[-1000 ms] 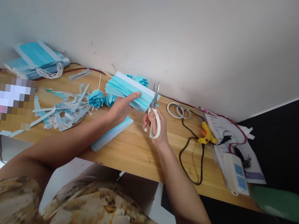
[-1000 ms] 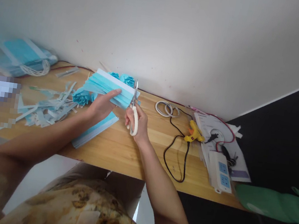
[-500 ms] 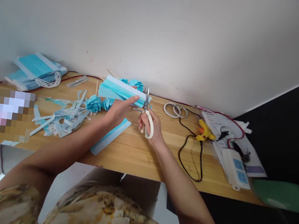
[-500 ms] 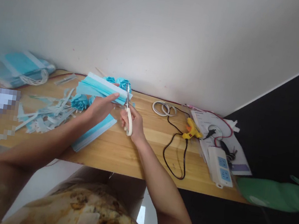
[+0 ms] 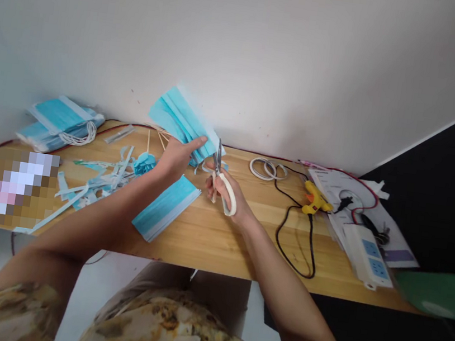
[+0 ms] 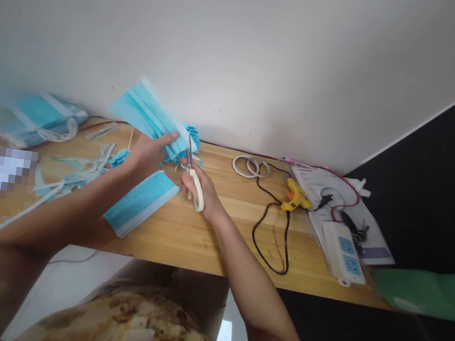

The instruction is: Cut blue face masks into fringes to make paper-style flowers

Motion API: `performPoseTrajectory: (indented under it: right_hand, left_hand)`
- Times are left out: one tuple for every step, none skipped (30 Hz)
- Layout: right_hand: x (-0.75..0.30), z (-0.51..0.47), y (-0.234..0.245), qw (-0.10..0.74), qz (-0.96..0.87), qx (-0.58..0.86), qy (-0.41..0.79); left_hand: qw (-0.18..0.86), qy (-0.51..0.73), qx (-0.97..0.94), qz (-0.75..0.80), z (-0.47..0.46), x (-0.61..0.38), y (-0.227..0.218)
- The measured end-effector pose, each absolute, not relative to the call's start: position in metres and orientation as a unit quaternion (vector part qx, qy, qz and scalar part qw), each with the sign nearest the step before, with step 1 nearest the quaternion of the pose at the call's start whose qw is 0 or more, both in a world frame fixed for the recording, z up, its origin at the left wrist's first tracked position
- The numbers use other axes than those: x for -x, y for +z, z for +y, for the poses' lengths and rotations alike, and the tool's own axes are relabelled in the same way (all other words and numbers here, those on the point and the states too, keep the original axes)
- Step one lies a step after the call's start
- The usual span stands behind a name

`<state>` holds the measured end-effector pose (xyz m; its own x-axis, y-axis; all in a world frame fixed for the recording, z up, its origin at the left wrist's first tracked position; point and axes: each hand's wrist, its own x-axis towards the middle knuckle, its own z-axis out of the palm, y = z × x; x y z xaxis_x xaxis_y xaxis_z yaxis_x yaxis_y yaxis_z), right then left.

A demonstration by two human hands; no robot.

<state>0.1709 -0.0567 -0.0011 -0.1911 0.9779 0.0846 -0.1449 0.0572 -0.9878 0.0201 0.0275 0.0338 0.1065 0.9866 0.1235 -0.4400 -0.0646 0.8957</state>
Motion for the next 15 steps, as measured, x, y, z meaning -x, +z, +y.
performPoseTrajectory:
  right_hand:
    - [-0.172,-0.057,-0.002,0.489,-0.534,0.393,0.567]
    - [-0.173,-0.056,-0.003,0.481,-0.538,0.392,0.571]
    - [-0.174,-0.055,-0.004,0.473,-0.542,0.391,0.574]
    - [-0.174,-0.055,-0.005,0.467,-0.545,0.389,0.577]
    - [-0.175,-0.054,-0.006,0.463,-0.55,0.388,0.578]
    - [-0.176,-0.053,-0.007,0.46,-0.554,0.387,0.576]
    - [-0.178,-0.052,-0.007,0.459,-0.559,0.387,0.572]
    - [-0.179,-0.052,-0.007,0.461,-0.564,0.389,0.565]
    - [-0.18,-0.052,-0.006,0.464,-0.568,0.391,0.556]
    - [-0.182,-0.052,-0.005,0.468,-0.571,0.395,0.547]
    - [-0.183,-0.052,-0.003,0.471,-0.573,0.401,0.537]
    - [-0.185,-0.052,-0.002,0.472,-0.576,0.406,0.529]
    - [-0.186,-0.052,-0.001,0.473,-0.579,0.412,0.521]
    - [-0.187,-0.052,0.001,0.471,-0.582,0.419,0.513]
    - [-0.187,-0.052,0.002,0.468,-0.586,0.427,0.506]
  left_hand:
    - [0.591,0.601,-0.439,0.312,0.03,-0.02,0.035]
    - [0.572,0.612,-0.449,0.31,0.033,-0.02,0.036]
    - [0.557,0.618,-0.46,0.311,0.034,-0.019,0.038]
    - [0.558,0.609,-0.467,0.315,0.036,-0.019,0.039]
    - [0.559,0.601,-0.473,0.321,0.037,-0.019,0.041]
    - [0.558,0.591,-0.481,0.328,0.037,-0.019,0.043]
    - [0.555,0.583,-0.489,0.335,0.037,-0.018,0.045]
    - [0.55,0.575,-0.499,0.344,0.036,-0.018,0.048]
    - [0.541,0.568,-0.509,0.353,0.035,-0.018,0.051]
    - [0.53,0.563,-0.519,0.364,0.035,-0.018,0.053]
    - [0.518,0.557,-0.529,0.376,0.034,-0.018,0.056]
    - [0.506,0.552,-0.538,0.388,0.034,-0.018,0.059]
    - [0.494,0.548,-0.546,0.397,0.034,-0.018,0.062]
    - [0.482,0.543,-0.556,0.404,0.034,-0.019,0.065]
    - [0.471,0.538,-0.567,0.409,0.034,-0.02,0.067]
